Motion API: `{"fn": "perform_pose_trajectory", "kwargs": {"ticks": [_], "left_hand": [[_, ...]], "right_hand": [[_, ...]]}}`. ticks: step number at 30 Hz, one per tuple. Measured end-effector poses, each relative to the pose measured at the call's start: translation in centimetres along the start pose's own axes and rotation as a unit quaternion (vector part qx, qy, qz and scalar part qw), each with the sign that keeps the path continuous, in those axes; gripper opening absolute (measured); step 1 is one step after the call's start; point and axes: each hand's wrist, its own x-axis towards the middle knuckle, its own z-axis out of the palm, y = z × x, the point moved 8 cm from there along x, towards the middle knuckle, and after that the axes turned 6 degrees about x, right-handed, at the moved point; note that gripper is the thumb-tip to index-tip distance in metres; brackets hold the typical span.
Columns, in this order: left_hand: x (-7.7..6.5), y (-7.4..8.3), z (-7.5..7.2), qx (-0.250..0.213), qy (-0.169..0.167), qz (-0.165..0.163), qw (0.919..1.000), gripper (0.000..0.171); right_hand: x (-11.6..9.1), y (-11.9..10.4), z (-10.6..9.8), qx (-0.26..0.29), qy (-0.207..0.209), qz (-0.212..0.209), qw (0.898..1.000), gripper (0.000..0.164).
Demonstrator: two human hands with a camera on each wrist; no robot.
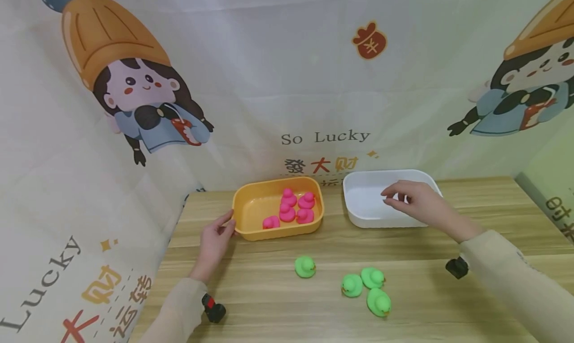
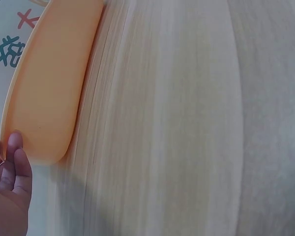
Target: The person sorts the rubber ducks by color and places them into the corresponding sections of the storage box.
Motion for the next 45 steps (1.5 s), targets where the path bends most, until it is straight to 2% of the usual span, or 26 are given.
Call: {"fn": "perform_pose_trajectory", "kwargs": {"ticks": [5,12,19,25,31,35,45], "left_hand": [[0.0,-0.1,0.0,-0.002,-0.002,-0.002,1.0000,0.039],[0.0,0.1,0.0,-0.008,-0.009,0.002,0.9999,0.040],[-0.1,0.3,0.0,-0.015,-0.013,0.004,0.9998,0.040],[0.0,0.2,0.0,-0.015,-0.011,0.006,0.9998,0.040],[0.0,0.0,0.0,-0.015,-0.010,0.004,0.9998,0.040],[0.0,0.1,0.0,-0.013,-0.009,0.006,0.9999,0.040],[0.0,0.2,0.1,-0.025,-0.017,0.002,0.9995,0.040]], "right_hand": [[-2.2,1.8,-1.2,-0.006,0.028,0.000,1.000,0.017],[-4.7,4.2,-2.1,-0.019,0.034,0.040,0.998,0.015],[-6.7,7.9,-3.2,-0.029,0.069,0.128,0.989,0.013],[-8.3,10.5,-3.6,-0.044,0.084,0.176,0.980,0.025],[-9.7,12.2,-3.0,-0.016,0.064,0.243,0.968,0.043],[-10.1,12.5,-2.7,0.007,0.062,0.270,0.961,0.050],[-10.6,12.4,-2.1,0.090,0.097,0.306,0.943,0.047]]}}
